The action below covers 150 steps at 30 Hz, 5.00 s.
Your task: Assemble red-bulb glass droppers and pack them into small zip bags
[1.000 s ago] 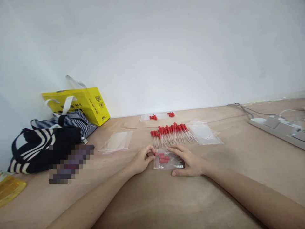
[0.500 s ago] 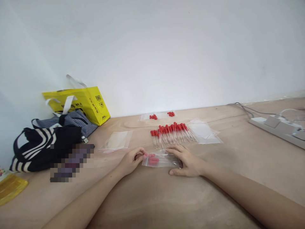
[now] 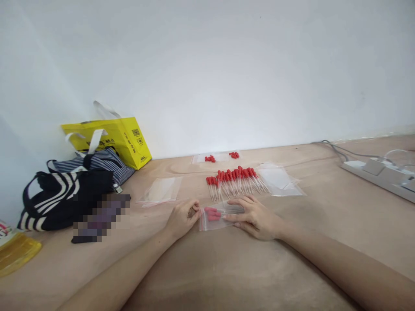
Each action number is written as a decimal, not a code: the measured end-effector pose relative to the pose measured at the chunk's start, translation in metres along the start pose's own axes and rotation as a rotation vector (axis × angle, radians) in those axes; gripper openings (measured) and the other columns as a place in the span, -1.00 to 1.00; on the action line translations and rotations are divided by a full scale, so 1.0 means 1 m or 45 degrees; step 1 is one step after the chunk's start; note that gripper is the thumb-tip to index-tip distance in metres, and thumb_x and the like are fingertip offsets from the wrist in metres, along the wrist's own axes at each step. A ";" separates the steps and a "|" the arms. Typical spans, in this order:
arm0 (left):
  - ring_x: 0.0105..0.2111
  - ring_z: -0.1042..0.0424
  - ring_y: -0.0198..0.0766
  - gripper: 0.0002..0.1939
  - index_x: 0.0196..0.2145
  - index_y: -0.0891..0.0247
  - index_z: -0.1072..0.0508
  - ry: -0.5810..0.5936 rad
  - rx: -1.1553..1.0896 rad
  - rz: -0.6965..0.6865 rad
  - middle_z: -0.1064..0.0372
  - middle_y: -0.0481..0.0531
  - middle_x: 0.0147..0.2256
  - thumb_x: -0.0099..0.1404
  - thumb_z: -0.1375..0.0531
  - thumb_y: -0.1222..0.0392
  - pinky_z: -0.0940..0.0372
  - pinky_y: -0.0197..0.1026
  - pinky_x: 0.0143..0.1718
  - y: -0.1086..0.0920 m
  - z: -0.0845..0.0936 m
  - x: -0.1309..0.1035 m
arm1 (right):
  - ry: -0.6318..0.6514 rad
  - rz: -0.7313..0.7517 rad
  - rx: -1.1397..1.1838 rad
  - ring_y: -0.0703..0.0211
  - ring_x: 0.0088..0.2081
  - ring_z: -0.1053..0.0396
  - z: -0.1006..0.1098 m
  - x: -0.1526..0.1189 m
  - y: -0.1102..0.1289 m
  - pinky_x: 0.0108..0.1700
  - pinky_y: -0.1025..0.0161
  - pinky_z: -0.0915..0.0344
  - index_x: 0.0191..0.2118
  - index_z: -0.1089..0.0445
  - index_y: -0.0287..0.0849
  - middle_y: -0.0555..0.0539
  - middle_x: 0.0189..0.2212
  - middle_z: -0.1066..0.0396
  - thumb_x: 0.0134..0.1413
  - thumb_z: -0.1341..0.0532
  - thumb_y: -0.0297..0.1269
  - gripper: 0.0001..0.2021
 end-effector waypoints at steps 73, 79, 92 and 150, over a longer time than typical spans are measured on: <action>-0.57 -0.24 -0.43 -0.58 -0.38 0.31 -0.34 -0.688 -1.086 0.751 -0.29 -0.12 -0.57 -0.14 -0.26 -0.05 -0.16 -0.36 -0.50 0.036 0.045 0.008 | -0.032 -0.158 0.330 0.10 -0.11 -0.20 -0.006 -0.001 -0.002 -0.12 0.12 -0.19 -0.08 -0.21 -0.16 -0.15 -0.15 -0.25 -0.01 -0.14 -0.18 -0.65; -0.57 -0.25 -0.43 -0.55 -0.41 0.30 -0.34 -0.590 -1.284 0.917 -0.29 -0.11 -0.58 -0.22 -0.31 -0.01 -0.19 -0.34 -0.50 0.024 0.031 -0.023 | -0.025 -0.174 0.325 0.10 -0.10 -0.19 -0.006 -0.002 -0.003 -0.09 0.11 -0.18 -0.05 -0.20 -0.16 -0.15 -0.13 -0.23 0.00 -0.14 -0.18 -0.63; -0.40 -0.40 -0.28 -0.66 -0.43 0.29 -0.34 -0.065 -1.255 0.848 -0.40 0.00 -0.43 -0.09 -0.27 -0.01 -0.28 -0.20 -0.27 -0.004 0.016 -0.028 | -0.012 -0.175 0.323 0.09 -0.10 -0.18 -0.007 -0.001 -0.003 -0.10 0.12 -0.18 -0.05 -0.20 -0.15 -0.15 -0.13 -0.23 0.01 -0.13 -0.18 -0.64; -0.45 -0.34 -0.38 -0.70 -0.26 0.30 -0.30 -0.564 -0.806 0.548 -0.27 -0.07 -0.46 0.07 -0.11 0.08 -0.31 -0.30 -0.37 0.013 0.036 0.023 | -0.014 -0.178 0.324 0.09 -0.13 -0.19 -0.008 0.000 -0.002 -0.11 0.11 -0.17 -0.06 -0.21 -0.16 -0.15 -0.14 -0.24 0.04 -0.09 -0.17 -0.67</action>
Point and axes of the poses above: each hand's wrist, its own x-axis towards the middle knuckle, its own z-axis out of the back of the hand, y = z × x, the point moved 1 cm from there along x, towards the middle knuckle
